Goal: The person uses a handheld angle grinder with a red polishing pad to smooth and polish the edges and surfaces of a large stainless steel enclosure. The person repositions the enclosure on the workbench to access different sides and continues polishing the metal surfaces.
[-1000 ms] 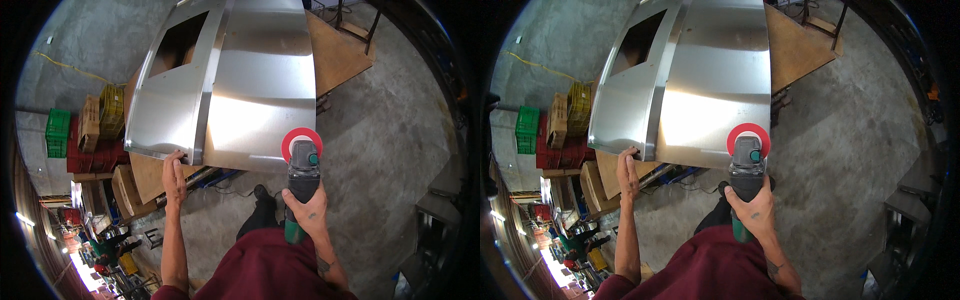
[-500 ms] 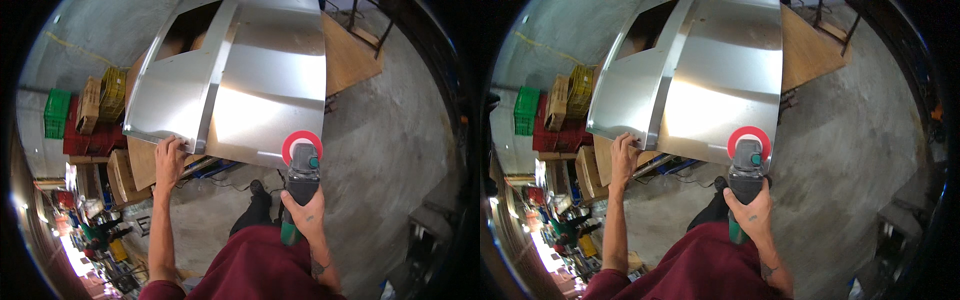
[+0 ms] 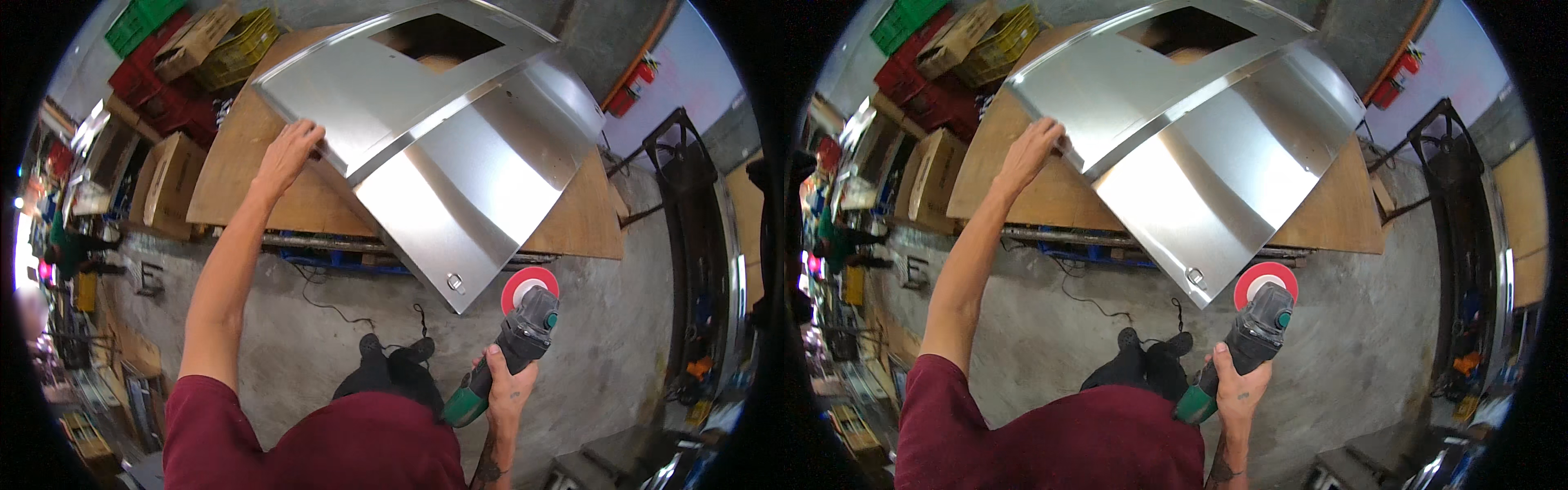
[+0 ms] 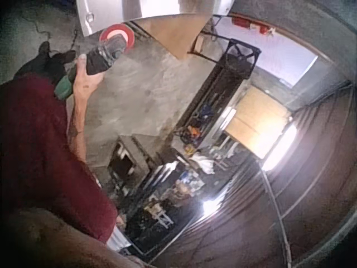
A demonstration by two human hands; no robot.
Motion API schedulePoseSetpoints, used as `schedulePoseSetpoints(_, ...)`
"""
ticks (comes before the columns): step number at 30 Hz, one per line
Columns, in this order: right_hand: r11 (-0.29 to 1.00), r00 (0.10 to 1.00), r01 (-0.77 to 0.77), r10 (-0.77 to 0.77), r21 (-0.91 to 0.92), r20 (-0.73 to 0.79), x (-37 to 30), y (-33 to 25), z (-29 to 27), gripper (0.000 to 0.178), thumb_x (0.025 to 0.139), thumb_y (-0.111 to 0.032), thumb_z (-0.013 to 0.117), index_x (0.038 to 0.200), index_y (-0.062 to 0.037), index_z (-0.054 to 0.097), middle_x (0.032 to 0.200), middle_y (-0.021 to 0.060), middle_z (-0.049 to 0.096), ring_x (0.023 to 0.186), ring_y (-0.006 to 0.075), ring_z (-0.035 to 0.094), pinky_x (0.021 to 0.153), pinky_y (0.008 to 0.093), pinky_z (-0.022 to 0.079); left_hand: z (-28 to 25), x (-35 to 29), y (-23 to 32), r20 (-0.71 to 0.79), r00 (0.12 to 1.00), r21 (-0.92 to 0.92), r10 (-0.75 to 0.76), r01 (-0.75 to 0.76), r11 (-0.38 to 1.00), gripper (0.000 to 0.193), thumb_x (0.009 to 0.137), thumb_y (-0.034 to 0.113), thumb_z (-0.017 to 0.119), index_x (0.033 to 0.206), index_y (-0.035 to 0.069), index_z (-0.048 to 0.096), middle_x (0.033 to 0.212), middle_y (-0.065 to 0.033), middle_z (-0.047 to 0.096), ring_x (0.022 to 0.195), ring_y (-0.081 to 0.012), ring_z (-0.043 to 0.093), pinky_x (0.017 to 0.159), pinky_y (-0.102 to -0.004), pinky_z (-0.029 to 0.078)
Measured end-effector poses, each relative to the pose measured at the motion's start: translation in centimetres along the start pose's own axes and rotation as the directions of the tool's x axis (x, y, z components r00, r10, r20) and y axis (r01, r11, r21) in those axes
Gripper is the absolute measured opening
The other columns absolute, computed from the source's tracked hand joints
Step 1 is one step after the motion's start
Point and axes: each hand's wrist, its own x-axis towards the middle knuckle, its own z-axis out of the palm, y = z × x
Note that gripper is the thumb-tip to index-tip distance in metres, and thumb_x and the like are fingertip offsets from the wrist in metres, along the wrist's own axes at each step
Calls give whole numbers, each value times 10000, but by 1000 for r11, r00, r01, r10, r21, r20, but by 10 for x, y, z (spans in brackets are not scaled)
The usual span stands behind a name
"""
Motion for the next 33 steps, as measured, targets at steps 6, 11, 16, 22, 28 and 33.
schedulePoseSetpoints(6, 998, 993, 5, 1, -56, 115, 9, 2, -12, 340, 997, -150, 823, 1204, 17, 611, 966, 135, 738, 784, 241, 766, 692, 379, 647, 76, -105, 66, -225, 753, -341, -619, 534, 774, 389, 1074, 78, 607, 1430, -53, 520, 1365, -333, 593, 1256, -555, 595, 1048, -558, 514)
schedulePoseSetpoints(11, 978, 929, 55, 25, -203, 368, 38, 30, -30, 334, 993, -127, 825, 1220, 31, 637, 938, 121, 765, 777, 225, 773, 720, 366, 644, 143, -388, 202, 263, 663, -285, -701, 748, 600, 564, 1001, -16, 650, 1521, -79, 442, 1450, -366, 518, 1292, -568, 577, 1091, -556, 506)
schedulePoseSetpoints(16, 929, 834, 124, 93, -349, 544, 75, 43, -56, 547, 897, -234, 927, 1301, 15, 654, 1070, 117, 760, 947, 232, 738, 871, 393, 603, 139, -567, 415, 618, 223, -110, -754, 974, 198, 640, 993, 6, 696, 1557, -81, 407, 1518, -365, 497, 1317, -538, 601, 1126, -559, 502)
schedulePoseSetpoints(22, 873, 753, 198, 156, -446, 639, 91, 26, -72, 676, 865, -323, 966, 1331, 30, 626, 1138, 162, 771, 1013, 253, 743, 922, 415, 592, 111, -564, 542, 730, -23, -39, -683, 996, -75, 628, 995, 82, 722, 1546, -58, 456, 1368, -314, 655, 1299, -475, 646, 1113, -534, 522)
schedulePoseSetpoints(28, 895, 690, 106, 249, -434, 680, 95, 23, -73, 658, 883, -350, 951, 1308, 40, 635, 1119, 183, 789, 1015, 269, 767, 928, 415, 598, 90, -449, 553, 827, 23, -204, -562, 943, -262, 521, 1043, 202, 740, 1490, -4, 570, 1347, -214, 712, 1214, -359, 723, 1029, -470, 579)
schedulePoseSetpoints(33, 899, 717, 70, 255, -432, 648, 101, 26, -76, 635, 888, -338, 947, 1308, 28, 642, 1123, 174, 778, 1002, 263, 754, 921, 415, 596, 41, -300, 540, 852, 476, -489, -219, 571, -659, 693, 1079, 373, 781, 1595, 9, 495, 1511, -153, 638, 1395, -272, 623, 1201, -467, 497)
